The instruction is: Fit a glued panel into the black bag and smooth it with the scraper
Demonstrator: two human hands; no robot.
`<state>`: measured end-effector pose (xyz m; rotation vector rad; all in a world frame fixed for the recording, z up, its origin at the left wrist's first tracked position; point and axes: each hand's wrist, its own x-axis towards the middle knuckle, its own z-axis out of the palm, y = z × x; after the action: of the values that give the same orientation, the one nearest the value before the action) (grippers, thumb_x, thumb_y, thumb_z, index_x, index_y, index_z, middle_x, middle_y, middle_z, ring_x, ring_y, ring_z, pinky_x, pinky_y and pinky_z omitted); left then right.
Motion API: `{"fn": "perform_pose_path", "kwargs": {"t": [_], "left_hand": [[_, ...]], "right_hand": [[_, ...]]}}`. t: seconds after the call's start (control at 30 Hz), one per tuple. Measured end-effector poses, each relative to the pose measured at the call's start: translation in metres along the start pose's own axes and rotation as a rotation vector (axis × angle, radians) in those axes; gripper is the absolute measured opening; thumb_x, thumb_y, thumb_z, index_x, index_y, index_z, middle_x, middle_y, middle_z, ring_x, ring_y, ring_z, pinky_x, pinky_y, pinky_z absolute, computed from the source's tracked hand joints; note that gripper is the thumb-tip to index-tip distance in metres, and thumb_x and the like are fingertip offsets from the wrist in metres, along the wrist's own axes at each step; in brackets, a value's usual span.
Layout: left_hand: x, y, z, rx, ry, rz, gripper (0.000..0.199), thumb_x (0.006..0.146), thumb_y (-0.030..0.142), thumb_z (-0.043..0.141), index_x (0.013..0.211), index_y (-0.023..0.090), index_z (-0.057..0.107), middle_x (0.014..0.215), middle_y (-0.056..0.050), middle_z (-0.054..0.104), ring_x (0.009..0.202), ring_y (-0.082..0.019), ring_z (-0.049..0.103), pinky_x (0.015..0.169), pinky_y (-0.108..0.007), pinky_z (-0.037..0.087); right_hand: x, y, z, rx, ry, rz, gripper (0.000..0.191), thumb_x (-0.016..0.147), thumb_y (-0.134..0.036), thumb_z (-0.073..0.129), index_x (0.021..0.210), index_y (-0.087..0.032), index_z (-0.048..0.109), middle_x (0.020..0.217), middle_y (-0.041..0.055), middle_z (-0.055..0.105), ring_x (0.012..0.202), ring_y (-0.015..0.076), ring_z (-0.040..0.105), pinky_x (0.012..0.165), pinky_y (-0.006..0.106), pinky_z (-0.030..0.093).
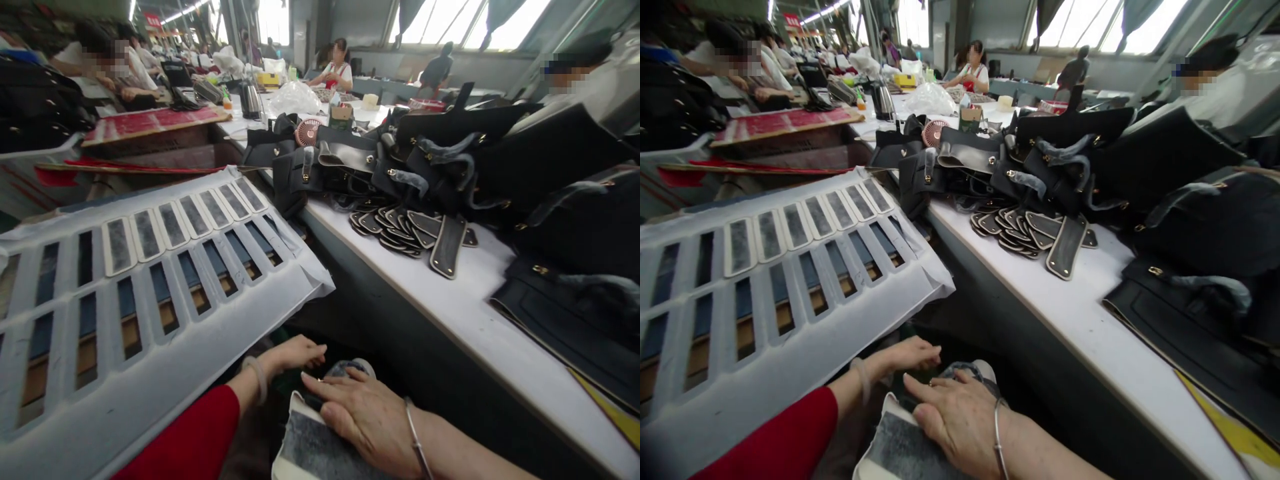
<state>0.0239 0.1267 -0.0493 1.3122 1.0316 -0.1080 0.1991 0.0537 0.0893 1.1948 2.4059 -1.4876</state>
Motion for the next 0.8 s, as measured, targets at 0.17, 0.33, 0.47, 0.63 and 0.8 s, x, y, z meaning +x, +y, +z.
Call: {"fn": "perform_pose_path", "kwargs": {"t": [0.17, 0.33, 0.47, 0.63, 0.8], "left_hand": [[-0.066, 0.052, -0.027, 0.005, -0.156, 0.078, 0.059, 0.082, 0.066, 0.055, 0.099, 0.013, 0.076, 0.092, -0.009, 0.076, 0.087, -0.023, 0.069, 0.078, -0.031, 0.052], [-0.107, 0.089, -0.019, 0.23, -0.181, 0.129, 0.028, 0.07, 0.04, 0.072, 0.089, 0.021, 0.081, 0.071, 0.003, 0.071, 0.07, -0.018, 0.057, 0.063, -0.024, 0.043], [-0.105, 0.095, -0.015, 0.345, -0.166, 0.125, 0.025, 0.07, 0.034, 0.067, 0.085, 0.021, 0.081, 0.061, 0.004, 0.065, 0.062, -0.015, 0.05, 0.055, -0.023, 0.037], [-0.098, 0.098, -0.016, 0.438, -0.172, 0.113, 0.029, 0.068, 0.037, 0.069, 0.091, 0.022, 0.08, 0.071, 0.003, 0.07, 0.069, -0.018, 0.059, 0.059, -0.022, 0.041], [-0.108, 0.114, 0.007, 0.551, 0.013, 0.29, 0.031, 0.074, 0.033, 0.069, 0.104, 0.026, 0.07, 0.114, 0.001, 0.071, 0.104, -0.024, 0.063, 0.087, -0.028, 0.046]], "right_hand": [[-0.03, 0.013, -0.003, 0.011, -0.012, 0.022, 0.053, 0.103, -0.039, 0.025, 0.153, -0.021, 0.027, 0.148, 0.0105, 0.046, 0.136, 0.0283, 0.042, 0.116, 0.053, 0.026], [-0.073, 0.032, 0.0, 0.071, 0.02, 0.102, 0.053, 0.103, -0.047, 0.026, 0.152, -0.029, 0.028, 0.151, 0.005, 0.04, 0.14, 0.0272, 0.036, 0.118, 0.051, 0.024], [-0.101, 0.038, 0.003, 0.15, 0.031, 0.229, 0.05, 0.102, -0.053, 0.029, 0.148, -0.037, 0.034, 0.149, 0.0015, 0.044, 0.135, 0.0319, 0.042, 0.115, 0.06, 0.023], [-0.102, 0.039, -0.003, 0.303, 0.086, 0.204, 0.047, 0.099, -0.05, 0.044, 0.143, -0.035, 0.044, 0.143, 0.0055, 0.052, 0.133, 0.0339, 0.046, 0.114, 0.061, 0.02], [-0.101, 0.068, 0.02, 0.996, 0.503, 0.242, 0.053, 0.077, -0.061, 0.071, 0.11, -0.02, 0.074, 0.117, 0.01, 0.071, 0.116, 0.0304, 0.061, 0.108, 0.042, 0.038]]}}
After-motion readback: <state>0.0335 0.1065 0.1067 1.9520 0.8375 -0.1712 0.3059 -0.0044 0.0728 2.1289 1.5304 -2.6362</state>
